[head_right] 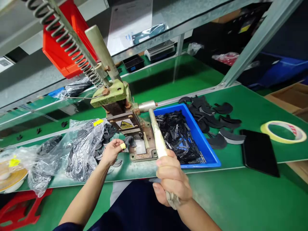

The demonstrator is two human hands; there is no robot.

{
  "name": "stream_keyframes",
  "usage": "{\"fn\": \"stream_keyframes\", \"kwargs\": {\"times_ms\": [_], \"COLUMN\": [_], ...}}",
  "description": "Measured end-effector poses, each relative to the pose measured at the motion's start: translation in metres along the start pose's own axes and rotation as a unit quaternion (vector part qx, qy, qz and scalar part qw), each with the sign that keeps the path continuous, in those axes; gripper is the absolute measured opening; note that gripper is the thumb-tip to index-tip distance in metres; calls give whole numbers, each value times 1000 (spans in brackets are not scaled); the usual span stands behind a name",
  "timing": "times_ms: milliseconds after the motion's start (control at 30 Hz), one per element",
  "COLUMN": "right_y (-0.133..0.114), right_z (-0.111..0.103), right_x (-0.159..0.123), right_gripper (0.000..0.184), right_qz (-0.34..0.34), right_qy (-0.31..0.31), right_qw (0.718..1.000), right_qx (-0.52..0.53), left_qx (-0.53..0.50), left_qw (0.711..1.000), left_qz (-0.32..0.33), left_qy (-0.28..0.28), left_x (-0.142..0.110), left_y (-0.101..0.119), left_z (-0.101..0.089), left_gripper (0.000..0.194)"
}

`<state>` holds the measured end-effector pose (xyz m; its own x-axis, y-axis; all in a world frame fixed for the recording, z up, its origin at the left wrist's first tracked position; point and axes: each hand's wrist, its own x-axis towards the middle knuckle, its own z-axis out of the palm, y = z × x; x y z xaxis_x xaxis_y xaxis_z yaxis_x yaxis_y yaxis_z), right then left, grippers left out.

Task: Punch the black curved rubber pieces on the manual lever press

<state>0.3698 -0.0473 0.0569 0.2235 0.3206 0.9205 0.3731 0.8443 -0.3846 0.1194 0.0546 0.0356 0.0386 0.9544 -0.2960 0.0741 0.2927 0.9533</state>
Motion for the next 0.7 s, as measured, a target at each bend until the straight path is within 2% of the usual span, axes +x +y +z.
{"fn": "stream_keyframes", "kwargs": {"times_ms": [133,233,367,533,700], "right_y": [0,-1,-2,1,2], "right_z": [0,2,4,4,4], "right_x": [2,2,2,-1,-1], "right_gripper": [16,14,14,13,15], "right_qz": [-2,1,6,4,0], "right_qy": [3,5,5,10,5], "right_qw": [1000,1000,1000,1000,1000], "right_qx": [-5,-8,-3,9,18], "left_qx": [-41,-50,-63,-14,54], "left_qw": [999,995,985,991,992], "left_qz": [-31,-91,-162,-129,-113], "left_qy": [-1,-8,-20,-33,-22], "left_x": [24,38,48,49,48], "left_y": [2,1,-1,2,10], "left_z": [22,32,33,30,41], "left_gripper": [55,45,33,30,22]}}
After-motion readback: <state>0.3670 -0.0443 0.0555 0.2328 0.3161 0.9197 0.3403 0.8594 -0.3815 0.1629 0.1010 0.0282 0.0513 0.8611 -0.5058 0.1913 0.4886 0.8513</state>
